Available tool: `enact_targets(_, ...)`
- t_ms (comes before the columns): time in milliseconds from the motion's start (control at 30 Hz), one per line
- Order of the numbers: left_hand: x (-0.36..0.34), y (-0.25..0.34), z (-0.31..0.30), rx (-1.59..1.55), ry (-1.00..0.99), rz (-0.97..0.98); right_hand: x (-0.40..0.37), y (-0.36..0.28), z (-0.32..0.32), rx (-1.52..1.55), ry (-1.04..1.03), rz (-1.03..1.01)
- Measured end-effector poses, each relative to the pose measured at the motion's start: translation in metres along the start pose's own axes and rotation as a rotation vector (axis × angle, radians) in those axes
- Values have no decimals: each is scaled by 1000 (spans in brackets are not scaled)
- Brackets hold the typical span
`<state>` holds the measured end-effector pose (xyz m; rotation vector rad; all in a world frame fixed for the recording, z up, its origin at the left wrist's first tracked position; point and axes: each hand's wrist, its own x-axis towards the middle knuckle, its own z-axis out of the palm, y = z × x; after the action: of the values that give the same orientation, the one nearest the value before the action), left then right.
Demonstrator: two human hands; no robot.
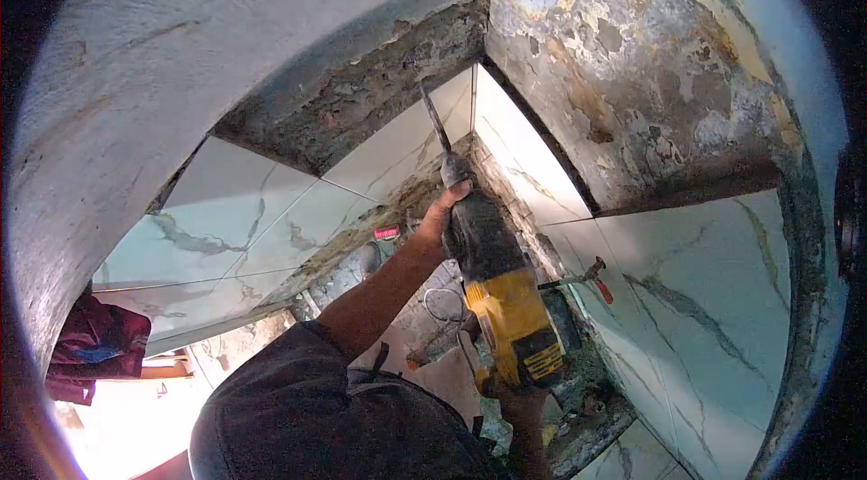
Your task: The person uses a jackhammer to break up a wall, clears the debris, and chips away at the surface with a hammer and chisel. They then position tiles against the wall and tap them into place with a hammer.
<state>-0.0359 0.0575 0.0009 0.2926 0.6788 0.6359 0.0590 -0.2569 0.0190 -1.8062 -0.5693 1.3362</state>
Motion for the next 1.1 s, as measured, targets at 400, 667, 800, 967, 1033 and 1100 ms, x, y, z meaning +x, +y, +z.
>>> enact_targets(400,-20,-9,21,8,-20,-78,-23,-1,-6,263,55,61)
enact_targets(667,-36,-9,-2,36,-41,-83,-42,-6,14,145,140,-131)
enact_targets(800,-66,-15,4,81,-24,-77,-60,19,12,574,44,154)
enact_targets(967,-124,-62,27,296,-17,236,-84,25,-34,215,40,-87)
enact_targets(1033,-117,-74,16,50,-26,83,-83,38,-54,118,-38,-137)
enact_targets(1100,-125,-86,16,-174,-2,-100,-91,28,-70,3,-119,-164)
